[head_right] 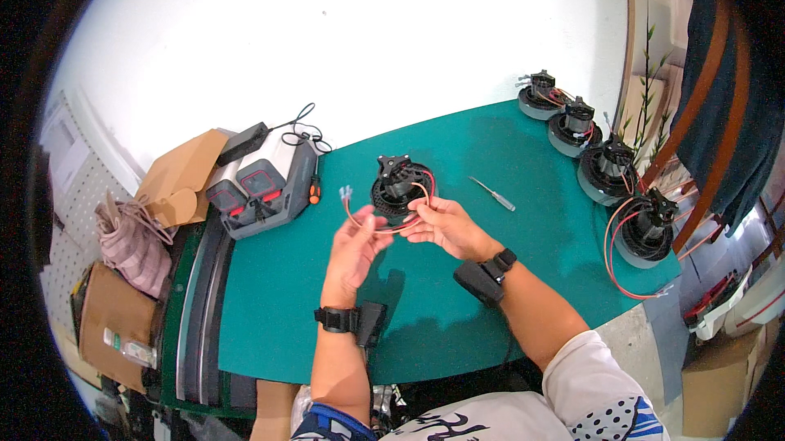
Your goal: Assembling or inspecting electronic motor or fan components on a workbench.
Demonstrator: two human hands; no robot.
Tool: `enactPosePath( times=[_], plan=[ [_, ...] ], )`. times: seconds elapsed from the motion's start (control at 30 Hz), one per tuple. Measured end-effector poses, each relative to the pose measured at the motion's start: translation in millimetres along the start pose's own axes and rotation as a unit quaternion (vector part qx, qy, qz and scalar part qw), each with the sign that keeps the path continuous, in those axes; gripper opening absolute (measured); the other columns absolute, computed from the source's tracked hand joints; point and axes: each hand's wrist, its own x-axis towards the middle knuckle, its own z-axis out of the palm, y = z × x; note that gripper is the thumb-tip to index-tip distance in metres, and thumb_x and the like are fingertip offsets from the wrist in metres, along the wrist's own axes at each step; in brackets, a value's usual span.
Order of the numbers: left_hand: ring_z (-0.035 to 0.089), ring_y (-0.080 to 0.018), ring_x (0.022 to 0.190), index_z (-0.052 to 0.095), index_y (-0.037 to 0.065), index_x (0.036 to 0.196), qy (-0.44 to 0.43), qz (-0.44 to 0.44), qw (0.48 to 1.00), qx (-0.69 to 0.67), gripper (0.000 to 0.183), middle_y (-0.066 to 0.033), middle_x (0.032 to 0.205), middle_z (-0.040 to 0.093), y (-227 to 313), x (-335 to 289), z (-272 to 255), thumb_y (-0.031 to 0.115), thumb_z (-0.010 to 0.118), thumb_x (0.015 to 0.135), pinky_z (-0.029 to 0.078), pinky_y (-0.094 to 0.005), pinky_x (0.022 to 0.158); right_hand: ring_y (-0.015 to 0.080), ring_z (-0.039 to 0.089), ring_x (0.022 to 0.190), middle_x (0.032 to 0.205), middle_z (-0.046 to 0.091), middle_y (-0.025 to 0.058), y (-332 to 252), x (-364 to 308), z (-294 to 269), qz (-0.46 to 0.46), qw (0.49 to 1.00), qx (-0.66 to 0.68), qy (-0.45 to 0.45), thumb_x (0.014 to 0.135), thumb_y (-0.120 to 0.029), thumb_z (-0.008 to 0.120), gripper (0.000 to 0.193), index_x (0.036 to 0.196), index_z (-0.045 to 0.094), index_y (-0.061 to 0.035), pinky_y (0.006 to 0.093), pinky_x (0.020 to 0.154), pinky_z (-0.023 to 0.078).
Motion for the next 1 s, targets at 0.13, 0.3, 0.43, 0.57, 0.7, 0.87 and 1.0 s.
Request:
enactPosePath(
  times=[0.13, 0.3, 0.43, 0.57, 0.7, 0.87, 1.0],
  plan=[
    [0.062, -0.0217, 0.097, 0.044, 0.002, 0.133, -0.011, 0.066, 0.997, -0.038, 0.042, -0.0102, 0.111, 0.059, 15.4, -2.9, -13.5, 0.014, 0.056, 0.094, 0.054, -0.036, 0.084, 0.0186, 0.067, 0.084, 0.097, 0.063, 0.0086, 1.4, 0.4, 0.4, 0.014, 0.998, -0.032, 0.046, 0.098, -0.022, 0.051, 0.023, 0.113, 0.052, -0.0049, 0.0304, 0.076, 0.055],
    [0.061, -0.0222, 0.099, 0.045, 0.002, 0.134, -0.068, 0.076, 0.993, -0.063, 0.042, -0.0086, 0.112, 0.059, 19.5, -8.3, -14.2, 0.013, 0.055, 0.095, 0.053, -0.0393, 0.089, 0.0152, 0.065, 0.078, 0.091, 0.063, 0.0078, 3.0, -0.1, -0.3, 0.011, 0.991, -0.097, 0.088, 0.096, -0.025, 0.054, 0.024, 0.107, 0.055, -0.0036, 0.028, 0.069, 0.054],
    [0.062, -0.0215, 0.097, 0.048, 0.002, 0.13, -0.04, 0.091, 0.992, -0.082, 0.038, -0.0058, 0.105, 0.062, 15.7, -4.9, -19.9, 0.012, 0.057, 0.094, 0.053, -0.0389, 0.09, 0.0123, 0.062, 0.062, 0.078, 0.063, 0.0054, 2.2, 0.0, 2.3, 0.019, 0.974, -0.186, 0.127, 0.094, -0.032, 0.058, 0.028, 0.091, 0.058, -0.0039, 0.0235, 0.054, 0.05],
    [0.064, -0.0202, 0.089, 0.055, 0.0, 0.118, 0.0, 0.121, 0.985, -0.122, 0.031, -0.0071, 0.096, 0.063, 12.2, -0.7, -25.4, 0.01, 0.062, 0.091, 0.057, -0.0336, 0.079, 0.0104, 0.058, 0.052, 0.065, 0.06, 0.0027, 1.7, -3.3, 17.3, 0.005, 0.954, -0.257, 0.153, 0.093, -0.036, 0.059, 0.035, 0.077, 0.057, -0.005, 0.022, 0.046, 0.045],
    [0.064, -0.0171, 0.083, 0.059, 0.001, 0.107, 0.017, 0.108, 0.987, -0.119, 0.021, -0.0054, 0.088, 0.064, 11.5, -2.8, -26.7, 0.011, 0.064, 0.089, 0.057, -0.0307, 0.075, 0.0086, 0.055, 0.048, 0.057, 0.057, 0.002, -6.5, -8.7, 31.0, -0.068, 0.916, -0.372, 0.133, 0.091, -0.034, 0.063, 0.039, 0.067, 0.057, -0.0039, 0.0229, 0.043, 0.043],
    [0.063, -0.0139, 0.076, 0.061, 0.003, 0.102, -0.054, 0.085, 0.988, -0.118, 0.018, -0.0043, 0.08, 0.063, 10.2, -2.4, -28.9, 0.015, 0.066, 0.089, 0.054, -0.0283, 0.065, 0.008, 0.052, 0.046, 0.054, 0.054, 0.0001, -10.4, -7.3, 27.0, -0.089, 0.901, -0.408, 0.117, 0.089, -0.031, 0.066, 0.036, 0.067, 0.059, -0.0036, 0.0234, 0.042, 0.041],
    [0.062, -0.0137, 0.07, 0.061, 0.003, 0.105, -0.053, 0.049, 0.995, -0.074, 0.026, -0.0024, 0.074, 0.061, 8.3, -0.1, -28.5, 0.024, 0.064, 0.091, 0.049, -0.0273, 0.06, 0.0046, 0.046, 0.048, 0.057, 0.052, -0.0025, -7.3, -2.7, 12.6, -0.154, 0.922, -0.291, 0.207, 0.09, -0.027, 0.064, 0.032, 0.067, 0.057, -0.0054, 0.0221, 0.042, 0.035]
  ],
)
